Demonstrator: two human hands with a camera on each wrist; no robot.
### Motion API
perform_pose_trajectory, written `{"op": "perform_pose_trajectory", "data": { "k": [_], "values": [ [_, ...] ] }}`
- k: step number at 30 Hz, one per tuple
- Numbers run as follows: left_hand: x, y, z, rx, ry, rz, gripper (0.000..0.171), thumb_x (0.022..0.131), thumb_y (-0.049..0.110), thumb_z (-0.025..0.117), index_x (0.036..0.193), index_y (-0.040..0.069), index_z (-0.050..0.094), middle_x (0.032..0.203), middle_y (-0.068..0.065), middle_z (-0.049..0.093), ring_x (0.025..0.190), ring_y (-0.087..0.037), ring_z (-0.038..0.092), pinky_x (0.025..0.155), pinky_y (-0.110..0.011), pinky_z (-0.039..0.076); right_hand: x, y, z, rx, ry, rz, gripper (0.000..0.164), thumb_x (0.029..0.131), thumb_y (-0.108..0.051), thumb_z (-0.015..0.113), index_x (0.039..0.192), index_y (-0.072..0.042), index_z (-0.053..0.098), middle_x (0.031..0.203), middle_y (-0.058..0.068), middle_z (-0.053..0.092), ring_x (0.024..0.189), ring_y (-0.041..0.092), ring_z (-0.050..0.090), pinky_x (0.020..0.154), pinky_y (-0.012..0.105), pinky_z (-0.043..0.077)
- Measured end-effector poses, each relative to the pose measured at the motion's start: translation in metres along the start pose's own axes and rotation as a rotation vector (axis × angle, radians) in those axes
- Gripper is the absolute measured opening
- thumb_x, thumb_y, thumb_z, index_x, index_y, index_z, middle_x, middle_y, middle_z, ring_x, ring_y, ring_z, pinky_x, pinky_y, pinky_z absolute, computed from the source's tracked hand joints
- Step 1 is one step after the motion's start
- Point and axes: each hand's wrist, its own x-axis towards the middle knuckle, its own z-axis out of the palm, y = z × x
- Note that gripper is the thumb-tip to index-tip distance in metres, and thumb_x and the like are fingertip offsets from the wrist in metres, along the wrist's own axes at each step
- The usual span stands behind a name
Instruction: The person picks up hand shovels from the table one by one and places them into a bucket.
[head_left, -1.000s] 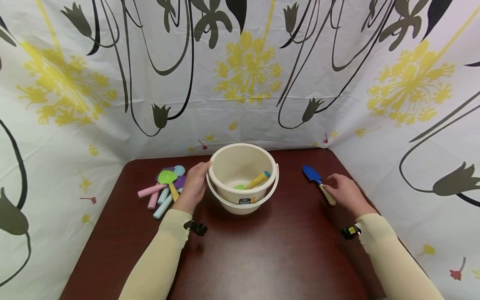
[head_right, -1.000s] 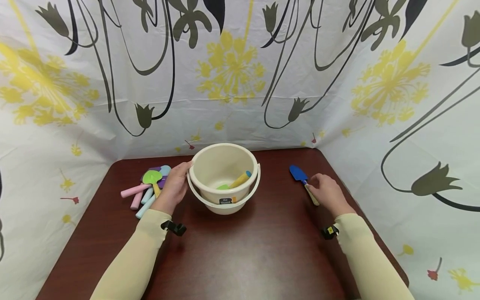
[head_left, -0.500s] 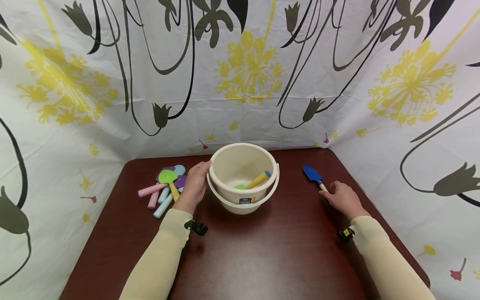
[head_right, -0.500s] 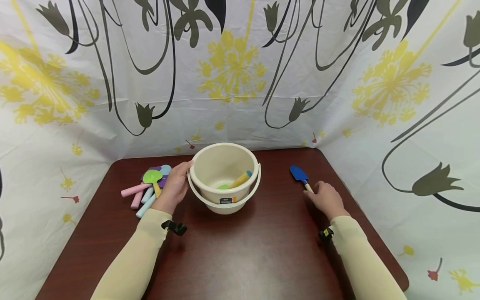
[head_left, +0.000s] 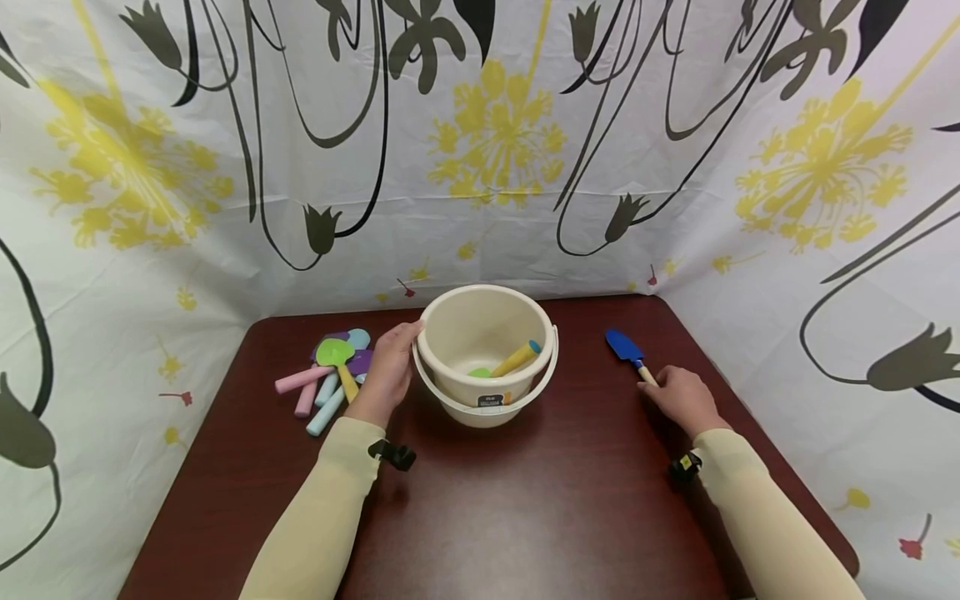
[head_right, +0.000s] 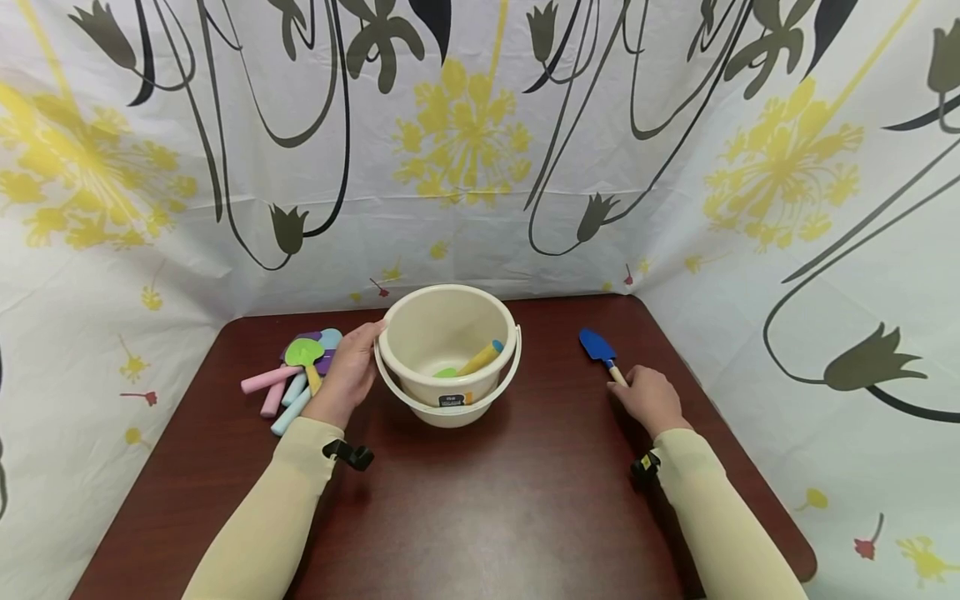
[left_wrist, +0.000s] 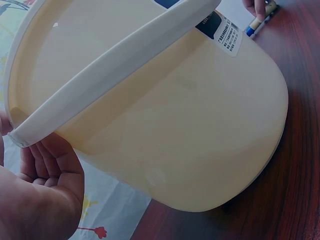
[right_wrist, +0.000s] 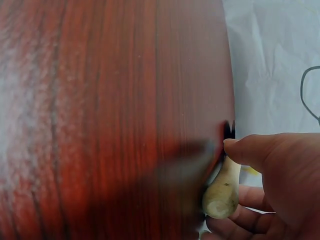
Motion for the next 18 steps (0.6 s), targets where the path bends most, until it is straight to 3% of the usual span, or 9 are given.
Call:
{"op": "perform_pose_trajectory", "data": {
  "k": [18],
  "values": [
    [0.0013,-0.0008,-0.0004,-0.017,-0.006,-0.003,0.023,0.11,0.021,0.069,0.095,0.004,0.072,0.092,-0.004,0.065,0.087,-0.015,0.061,0.079,-0.024,0.055,0.0074,0.0029,0.0015,0.027,0.026,0.022,0.03,0.104,-0.028,0.072,0.09,-0.001,0.07,0.079,0.011,0.067,0.07,0.028,0.063,0.063,0.04,0.049]
  ]
}}
